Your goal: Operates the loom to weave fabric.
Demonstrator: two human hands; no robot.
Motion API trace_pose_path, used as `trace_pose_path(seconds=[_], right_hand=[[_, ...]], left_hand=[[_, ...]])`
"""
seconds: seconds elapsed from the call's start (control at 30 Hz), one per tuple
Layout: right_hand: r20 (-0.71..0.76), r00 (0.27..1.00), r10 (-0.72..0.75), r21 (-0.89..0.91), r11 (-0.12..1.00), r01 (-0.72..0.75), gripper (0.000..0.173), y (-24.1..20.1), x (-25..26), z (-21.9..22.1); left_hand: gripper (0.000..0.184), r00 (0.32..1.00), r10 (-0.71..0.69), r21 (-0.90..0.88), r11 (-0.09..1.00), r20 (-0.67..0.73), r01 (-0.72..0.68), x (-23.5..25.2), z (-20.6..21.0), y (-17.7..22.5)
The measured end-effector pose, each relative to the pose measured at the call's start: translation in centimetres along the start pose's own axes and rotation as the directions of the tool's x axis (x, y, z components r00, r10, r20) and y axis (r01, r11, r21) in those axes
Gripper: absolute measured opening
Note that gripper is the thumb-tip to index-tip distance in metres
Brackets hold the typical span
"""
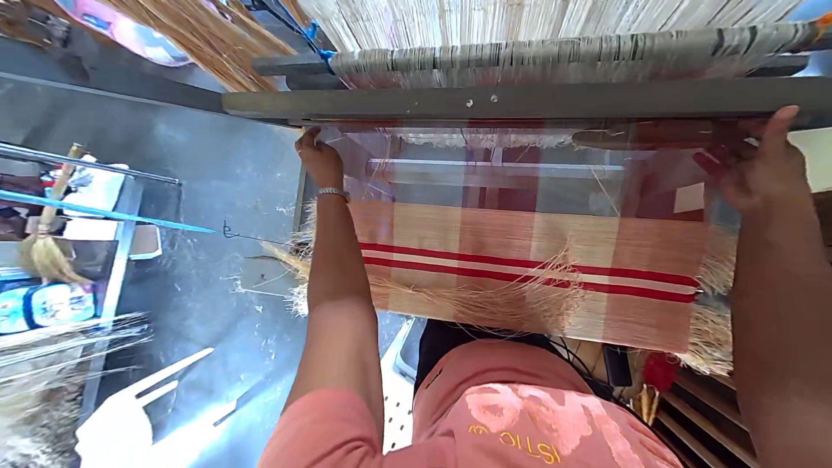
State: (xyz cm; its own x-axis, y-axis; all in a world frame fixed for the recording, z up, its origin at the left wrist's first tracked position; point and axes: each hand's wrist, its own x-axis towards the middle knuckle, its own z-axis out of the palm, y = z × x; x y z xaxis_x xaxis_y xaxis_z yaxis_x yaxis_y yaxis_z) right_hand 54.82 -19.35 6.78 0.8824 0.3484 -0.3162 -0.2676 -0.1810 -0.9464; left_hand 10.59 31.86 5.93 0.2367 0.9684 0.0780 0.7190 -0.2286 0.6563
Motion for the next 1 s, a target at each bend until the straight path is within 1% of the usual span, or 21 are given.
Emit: trace_pose_path(seconds=[0.03,0.1,0.17,0.2,0.27,0.33,0.37,0.4,0.47,0.5,0.57,0.63,0.73,0.8,0.83,0.87,0.93,0.97,1.0], right_hand=[[-0.006,1.0,0.002,-0.001,1.0,-0.002,0.068,0.1,0.0,0.1],[-0.03,0.999,-0.013,0.01,1.0,0.013,0.066,0.3,0.2,0.3],[-0.05,0.997,-0.053,0.031,0.998,0.054,0.064,0.5,0.3,0.3],[-0.06,0.995,-0.077,0.042,0.996,0.079,0.063,0.6,0.4,0.0],[-0.088,0.99,-0.114,0.052,0.992,0.119,0.061,0.8,0.4,-1.1],[-0.16,0.974,-0.16,0.057,0.984,0.171,0.057,1.0,0.0,-2.7],[-0.217,0.956,-0.2,0.062,0.974,0.218,0.053,1.4,-0.4,-3.6],[-0.273,0.932,-0.237,0.054,0.964,0.261,0.053,1.9,-0.9,-4.7],[-0.414,0.861,-0.296,0.013,0.944,0.33,0.066,2.9,-2.3,-7.0],[-0.473,0.82,-0.322,-0.034,0.937,0.349,0.068,3.2,-3.3,-8.2],[-0.558,0.74,-0.376,-0.124,0.919,0.374,0.066,3.7,-5.6,-10.4],[-0.589,0.686,-0.429,-0.196,0.898,0.393,0.064,3.8,-8.0,-12.1],[-0.585,0.624,-0.518,-0.303,0.853,0.424,0.06,3.6,-11.6,-13.4],[-0.554,0.588,-0.589,-0.377,0.807,0.454,0.057,3.7,-13.4,-13.5],[-0.535,0.556,-0.636,-0.435,0.772,0.464,0.056,3.7,-14.1,-13.4],[-0.509,0.518,-0.688,-0.507,0.726,0.465,0.055,3.6,-14.6,-13.1],[-0.406,0.451,-0.795,-0.669,0.595,0.446,0.047,3.3,-15.7,-12.4],[-0.342,0.44,-0.831,-0.742,0.526,0.417,0.042,3.0,-16.3,-11.8],[-0.278,0.455,-0.846,-0.794,0.469,0.387,0.038,2.6,-16.8,-11.0]], left_hand=[[0.043,0.999,-0.022,-0.017,1.0,0.035,0.023,1.3,0.3,-1.0],[0.044,0.982,-0.033,-0.113,0.992,0.187,0.055,3.3,1.3,-2.3],[0.046,0.942,-0.066,-0.189,0.973,0.33,0.135,4.0,1.8,-2.6],[0.046,0.925,-0.075,-0.205,0.965,0.373,0.161,4.3,1.9,-3.1],[0.042,0.914,-0.049,-0.217,0.965,0.404,0.148,4.5,1.6,-4.5],[0.036,0.907,-0.011,-0.186,0.978,0.422,0.098,3.0,0.4,-5.4],[0.037,0.898,0.014,-0.163,0.985,0.439,0.064,2.1,-0.5,-5.8],[0.039,0.892,0.051,-0.147,0.989,0.449,0.018,1.0,-1.3,-6.2],[0.046,0.886,0.107,-0.117,0.991,0.451,-0.06,-1.6,-2.5,-6.9],[0.048,0.889,0.113,-0.09,0.993,0.444,-0.081,-2.8,-2.8,-7.2],[0.048,0.905,0.124,-0.026,0.992,0.408,-0.124,-4.3,-2.9,-6.9],[0.044,0.916,0.145,0.038,0.984,0.375,-0.172,-5.4,-3.1,-6.6],[0.038,0.925,0.147,0.081,0.979,0.35,-0.186,-6.9,-3.4,-6.8],[0.036,0.936,0.127,0.081,0.984,0.328,-0.162,-7.7,-3.6,-6.8],[0.036,0.944,0.118,0.072,0.987,0.308,-0.147,-8.1,-3.7,-6.6],[0.035,0.952,0.114,0.055,0.989,0.286,-0.135,-8.4,-3.7,-6.4],[0.034,0.965,0.09,0.011,0.995,0.247,-0.095,-9.2,-3.7,-5.8],[0.034,0.971,0.077,-0.02,0.997,0.226,-0.075,-9.5,-3.7,-5.7],[0.034,0.975,0.066,-0.052,0.997,0.211,-0.056,-9.8,-3.5,-5.6]])
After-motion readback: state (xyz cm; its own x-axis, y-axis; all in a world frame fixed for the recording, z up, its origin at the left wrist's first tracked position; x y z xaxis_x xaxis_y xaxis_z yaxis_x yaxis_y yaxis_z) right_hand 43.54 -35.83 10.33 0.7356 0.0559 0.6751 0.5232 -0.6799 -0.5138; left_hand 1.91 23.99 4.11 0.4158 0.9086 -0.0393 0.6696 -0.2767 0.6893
